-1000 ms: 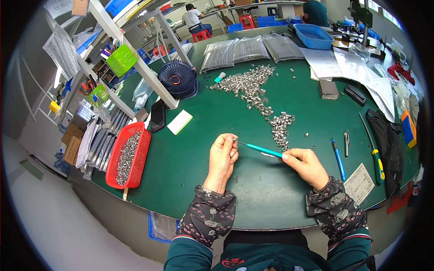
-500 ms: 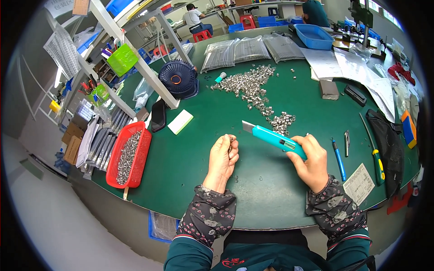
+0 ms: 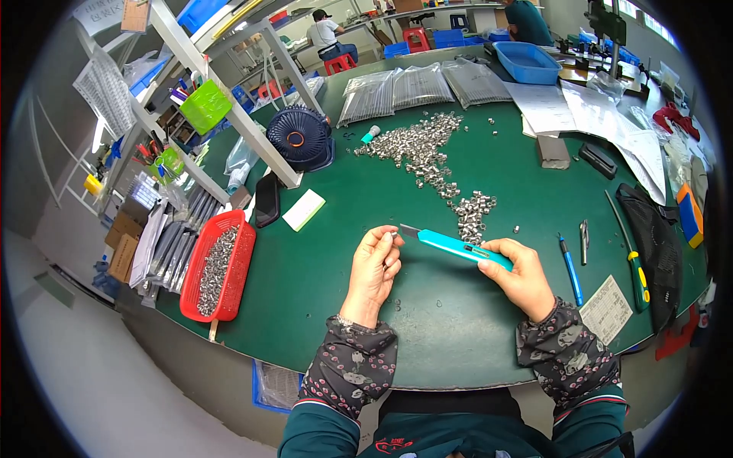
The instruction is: Using a utility knife to deburr or scrape small metal components at a workshop bench.
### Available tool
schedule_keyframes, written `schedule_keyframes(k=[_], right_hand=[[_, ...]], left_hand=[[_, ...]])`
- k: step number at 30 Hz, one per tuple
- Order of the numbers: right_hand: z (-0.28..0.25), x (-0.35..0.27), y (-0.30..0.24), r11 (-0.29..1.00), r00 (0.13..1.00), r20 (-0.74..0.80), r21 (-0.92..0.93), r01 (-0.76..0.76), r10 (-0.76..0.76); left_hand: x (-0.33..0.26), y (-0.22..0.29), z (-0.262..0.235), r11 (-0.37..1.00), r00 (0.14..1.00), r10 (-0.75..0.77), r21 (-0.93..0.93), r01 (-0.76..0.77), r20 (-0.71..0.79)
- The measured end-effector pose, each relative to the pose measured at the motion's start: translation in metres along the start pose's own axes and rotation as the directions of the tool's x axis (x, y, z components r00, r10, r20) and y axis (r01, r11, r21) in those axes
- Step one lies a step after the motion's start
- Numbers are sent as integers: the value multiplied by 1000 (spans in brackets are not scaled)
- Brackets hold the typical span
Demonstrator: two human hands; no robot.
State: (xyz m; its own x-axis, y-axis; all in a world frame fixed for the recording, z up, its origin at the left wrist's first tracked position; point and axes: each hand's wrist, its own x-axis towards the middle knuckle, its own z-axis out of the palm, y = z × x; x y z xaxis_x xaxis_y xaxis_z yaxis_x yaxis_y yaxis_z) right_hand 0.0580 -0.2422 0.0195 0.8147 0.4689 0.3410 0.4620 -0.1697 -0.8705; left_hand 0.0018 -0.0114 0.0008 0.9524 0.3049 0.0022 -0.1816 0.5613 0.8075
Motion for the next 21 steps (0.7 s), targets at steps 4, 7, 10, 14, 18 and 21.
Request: schedule_keyframes(k=[4, 7, 10, 14, 18, 21], right_hand=[[-1, 0, 3, 996, 996, 52, 38, -78, 76], [-3, 1, 0, 988, 984, 102, 38, -151, 147], [-3, 1, 2, 985, 982, 111, 63, -161, 153], [-4, 1, 4, 987, 981, 127, 33, -155, 150], [-3, 0, -5, 949, 987, -21, -279, 148, -160], [0, -1, -11, 874, 928, -51, -361, 326, -368]], left_hand=[[-1, 1, 1, 1000, 1000, 7, 24, -7, 14], [0, 1, 2, 999, 1000, 12, 47, -13, 13], [-1, 1, 2, 997, 1000, 22, 79, -24, 14], [-1, -1, 4, 992, 999, 37, 123, -39, 22], [0, -1, -2, 977, 999, 13, 212, -20, 35], [-1, 1, -1, 988, 999, -34, 151, 34, -3]])
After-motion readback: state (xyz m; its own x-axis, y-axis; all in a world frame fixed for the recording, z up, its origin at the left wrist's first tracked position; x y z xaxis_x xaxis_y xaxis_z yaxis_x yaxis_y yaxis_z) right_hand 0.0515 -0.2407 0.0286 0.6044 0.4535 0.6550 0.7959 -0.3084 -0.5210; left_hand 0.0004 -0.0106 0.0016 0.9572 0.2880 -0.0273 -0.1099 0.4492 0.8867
